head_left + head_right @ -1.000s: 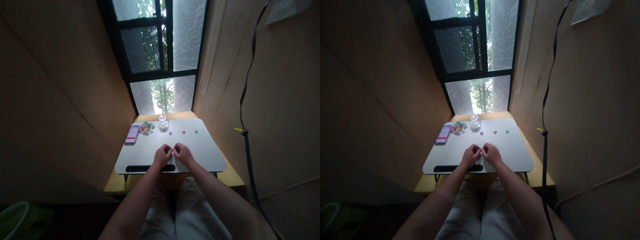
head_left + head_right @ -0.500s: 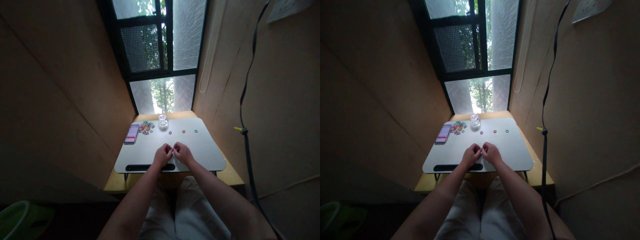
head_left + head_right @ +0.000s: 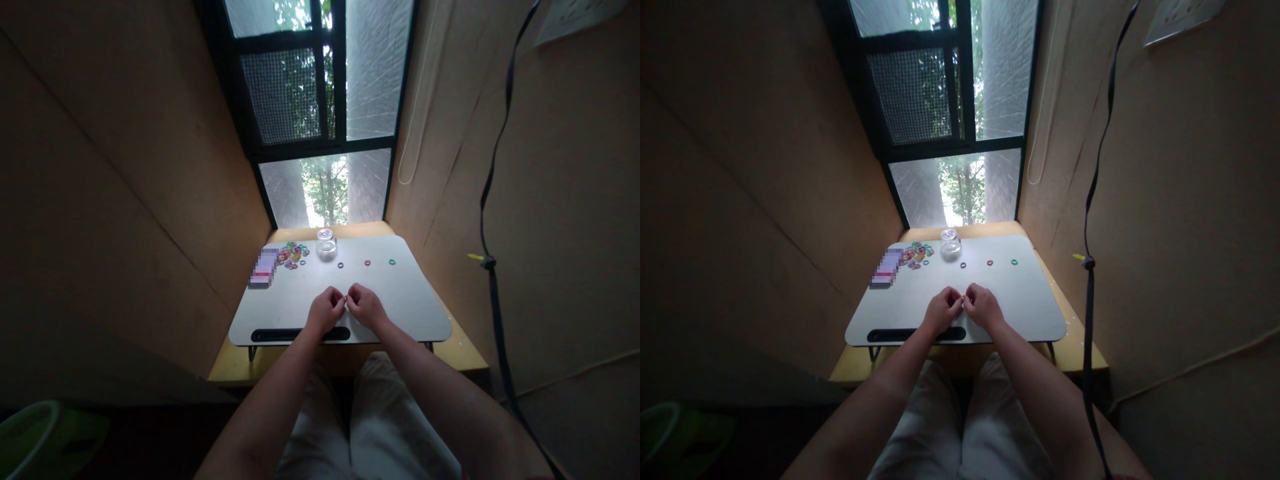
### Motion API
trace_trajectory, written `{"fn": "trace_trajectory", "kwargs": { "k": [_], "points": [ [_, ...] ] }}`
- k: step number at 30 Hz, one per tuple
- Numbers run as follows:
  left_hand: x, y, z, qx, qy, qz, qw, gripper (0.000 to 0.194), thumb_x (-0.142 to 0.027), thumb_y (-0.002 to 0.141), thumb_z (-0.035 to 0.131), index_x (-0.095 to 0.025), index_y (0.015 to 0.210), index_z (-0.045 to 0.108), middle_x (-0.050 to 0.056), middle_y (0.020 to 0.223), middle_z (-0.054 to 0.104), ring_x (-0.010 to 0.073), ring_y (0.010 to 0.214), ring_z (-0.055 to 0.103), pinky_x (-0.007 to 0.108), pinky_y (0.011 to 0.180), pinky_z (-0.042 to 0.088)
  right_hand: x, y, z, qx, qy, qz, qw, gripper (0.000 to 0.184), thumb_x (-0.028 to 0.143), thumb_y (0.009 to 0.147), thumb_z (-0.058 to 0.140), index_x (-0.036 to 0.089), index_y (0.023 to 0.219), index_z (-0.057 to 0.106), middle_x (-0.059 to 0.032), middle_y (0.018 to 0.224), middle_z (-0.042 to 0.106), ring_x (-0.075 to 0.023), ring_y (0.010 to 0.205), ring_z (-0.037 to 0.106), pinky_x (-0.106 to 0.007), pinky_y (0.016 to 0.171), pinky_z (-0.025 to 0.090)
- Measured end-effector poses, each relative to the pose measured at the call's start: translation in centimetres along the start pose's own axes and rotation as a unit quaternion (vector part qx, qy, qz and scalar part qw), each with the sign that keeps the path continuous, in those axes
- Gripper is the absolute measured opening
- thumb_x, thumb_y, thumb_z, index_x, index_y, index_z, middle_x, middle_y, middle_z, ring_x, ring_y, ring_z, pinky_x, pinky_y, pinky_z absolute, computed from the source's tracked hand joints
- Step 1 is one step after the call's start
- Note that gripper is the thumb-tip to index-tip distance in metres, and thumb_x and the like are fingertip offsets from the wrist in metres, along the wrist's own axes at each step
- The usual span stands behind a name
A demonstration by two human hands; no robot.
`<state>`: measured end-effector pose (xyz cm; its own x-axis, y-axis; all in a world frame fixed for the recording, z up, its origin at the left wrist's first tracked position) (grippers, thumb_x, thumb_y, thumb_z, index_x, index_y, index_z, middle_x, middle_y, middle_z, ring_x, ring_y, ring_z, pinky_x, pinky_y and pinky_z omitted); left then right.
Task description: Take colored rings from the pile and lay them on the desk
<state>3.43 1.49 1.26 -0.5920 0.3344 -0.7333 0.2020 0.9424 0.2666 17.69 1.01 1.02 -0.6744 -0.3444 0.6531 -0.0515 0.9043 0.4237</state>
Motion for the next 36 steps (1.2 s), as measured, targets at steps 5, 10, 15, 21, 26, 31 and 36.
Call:
{"fn": "trace_trajectory", "kwargs": {
  "k": [5,10,15,21,26,31,36],
  "points": [
    [-0.06,-0.01,-0.02,-0.001,-0.002,0.002,1.0,0.014,-0.033,0.079,0.054,-0.019,0.076,0.055,-0.003,0.065,0.057,0.0092,0.058,0.049,0.023,0.057,0.035,0.05,-0.03,-0.03,0.0,-0.004,-0.001,1.0,0.008,0.024,0.078,0.052,0.02,0.071,0.052,0.0017,0.063,0.056,-0.0118,0.058,0.047,-0.022,0.055,0.032],
    [-0.1,0.06,-0.15,-0.01,-0.012,-0.001,1.0,0.016,-0.035,0.08,0.053,-0.019,0.075,0.055,-0.004,0.064,0.056,0.0096,0.059,0.05,0.023,0.058,0.034,0.05,-0.02,0.01,0.0,0.002,-0.008,1.0,0.008,0.024,0.079,0.052,0.02,0.073,0.054,0.0017,0.062,0.056,-0.0116,0.056,0.048,-0.022,0.055,0.033],
    [-0.13,0.11,-0.28,-0.012,-0.019,-0.003,1.0,0.016,-0.035,0.081,0.053,-0.019,0.076,0.054,-0.003,0.064,0.056,0.01,0.06,0.05,0.023,0.058,0.035,0.13,0.01,0.07,0.013,0.01,-0.02,1.0,0.009,0.024,0.079,0.052,0.02,0.074,0.058,0.0014,0.063,0.058,-0.0113,0.056,0.048,-0.022,0.056,0.034],
    [-0.13,0.07,-0.28,-0.01,-0.022,-0.006,1.0,0.016,-0.035,0.08,0.053,-0.019,0.076,0.055,-0.003,0.066,0.057,0.0099,0.06,0.051,0.023,0.058,0.035,0.11,0.06,0.08,0.008,0.003,-0.015,1.0,0.01,0.023,0.078,0.051,0.019,0.072,0.058,0.0006,0.063,0.059,-0.0119,0.058,0.049,-0.022,0.057,0.035],
    [-0.25,0.02,-0.32,-0.008,-0.016,-0.003,1.0,0.016,-0.034,0.08,0.053,-0.019,0.076,0.056,-0.003,0.065,0.058,0.0102,0.06,0.051,0.023,0.059,0.036,0.15,0.09,0.07,0.003,0.003,-0.01,1.0,0.01,0.023,0.078,0.052,0.019,0.071,0.058,0.0005,0.063,0.059,-0.0119,0.058,0.049,-0.022,0.057,0.035],
    [-0.44,0.01,-0.4,-0.003,-0.018,0.002,1.0,0.019,-0.032,0.085,0.046,-0.019,0.082,0.061,0.0,0.072,0.063,0.0119,0.066,0.055,0.024,0.063,0.04,0.23,0.12,-0.01,0.006,0.001,0.0,1.0,0.011,0.024,0.078,0.053,0.019,0.071,0.06,0.0,0.063,0.06,-0.0122,0.059,0.05,-0.022,0.057,0.036],
    [-0.52,0.08,-0.3,0.004,-0.03,0.014,0.999,0.021,-0.028,0.085,0.046,-0.021,0.09,0.065,0.002,0.085,0.069,0.014,0.077,0.061,0.025,0.071,0.044,0.36,0.14,-0.09,0.013,-0.001,-0.004,1.0,0.015,0.027,0.08,0.053,0.019,0.069,0.059,-0.0001,0.063,0.06,-0.0119,0.058,0.051,-0.022,0.057,0.036]
  ]
}}
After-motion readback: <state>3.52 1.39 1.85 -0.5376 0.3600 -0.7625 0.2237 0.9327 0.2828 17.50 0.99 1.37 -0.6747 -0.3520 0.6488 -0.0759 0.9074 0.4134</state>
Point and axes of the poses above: each hand's wrist, its own y-axis towards the middle knuckle, its own z-axis out of the palm, x = y × z, the point moved 4 cm from there along y, towards the middle knuckle
